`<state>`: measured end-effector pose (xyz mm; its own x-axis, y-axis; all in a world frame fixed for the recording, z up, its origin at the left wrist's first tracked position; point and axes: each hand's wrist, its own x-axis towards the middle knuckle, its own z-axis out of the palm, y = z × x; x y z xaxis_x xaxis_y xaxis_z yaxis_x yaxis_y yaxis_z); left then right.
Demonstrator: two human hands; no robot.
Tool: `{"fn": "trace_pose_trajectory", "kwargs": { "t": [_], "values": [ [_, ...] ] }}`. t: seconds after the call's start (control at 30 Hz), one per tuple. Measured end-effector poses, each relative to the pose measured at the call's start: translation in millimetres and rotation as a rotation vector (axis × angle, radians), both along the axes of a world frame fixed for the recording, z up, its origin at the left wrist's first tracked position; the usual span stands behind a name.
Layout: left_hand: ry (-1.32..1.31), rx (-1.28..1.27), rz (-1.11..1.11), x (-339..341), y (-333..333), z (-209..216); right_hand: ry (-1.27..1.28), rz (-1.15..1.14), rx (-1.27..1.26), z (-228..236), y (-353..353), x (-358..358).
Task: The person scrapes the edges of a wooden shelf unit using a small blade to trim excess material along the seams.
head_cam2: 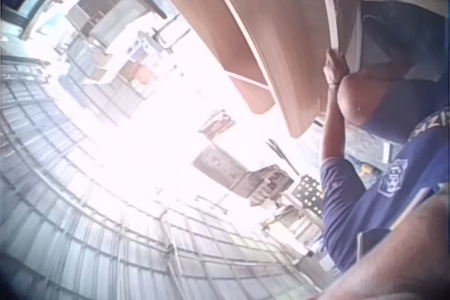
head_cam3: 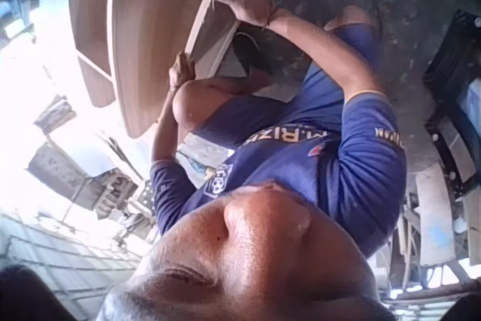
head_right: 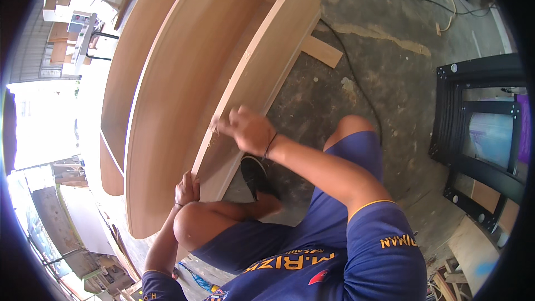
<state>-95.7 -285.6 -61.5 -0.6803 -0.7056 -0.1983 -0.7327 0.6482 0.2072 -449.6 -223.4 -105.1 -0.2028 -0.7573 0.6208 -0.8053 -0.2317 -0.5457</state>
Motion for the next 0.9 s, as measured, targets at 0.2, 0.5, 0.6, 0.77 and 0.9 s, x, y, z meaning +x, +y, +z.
{"fn": "trace_pose_trajectory", "kwargs": {
  "t": [0.2,0.5,0.6,0.77,0.9],
  "values": [
    [0.013,0.011,-0.052,-15.2,-3.6,1.2,-0.012,-0.562,-0.020,-25.5,-49.5,-177.8],
    [0.001,0.003,-0.020,-3.4,1.2,4.3,0.011,0.000,-0.017,-0.2,-3.0,-26.7],
    [0.010,-0.012,-0.045,-12.4,-0.1,7.1,-0.059,-0.326,0.070,17.0,-36.6,-128.6],
    [0.039,-0.018,-0.032,-12.3,-0.1,5.7,0.198,-0.298,0.199,17.4,-42.0,-143.9],
    [0.023,-0.004,0.000,-7.1,1.3,7.4,0.153,0.178,0.238,35.9,8.2,14.9]
  ]
}}
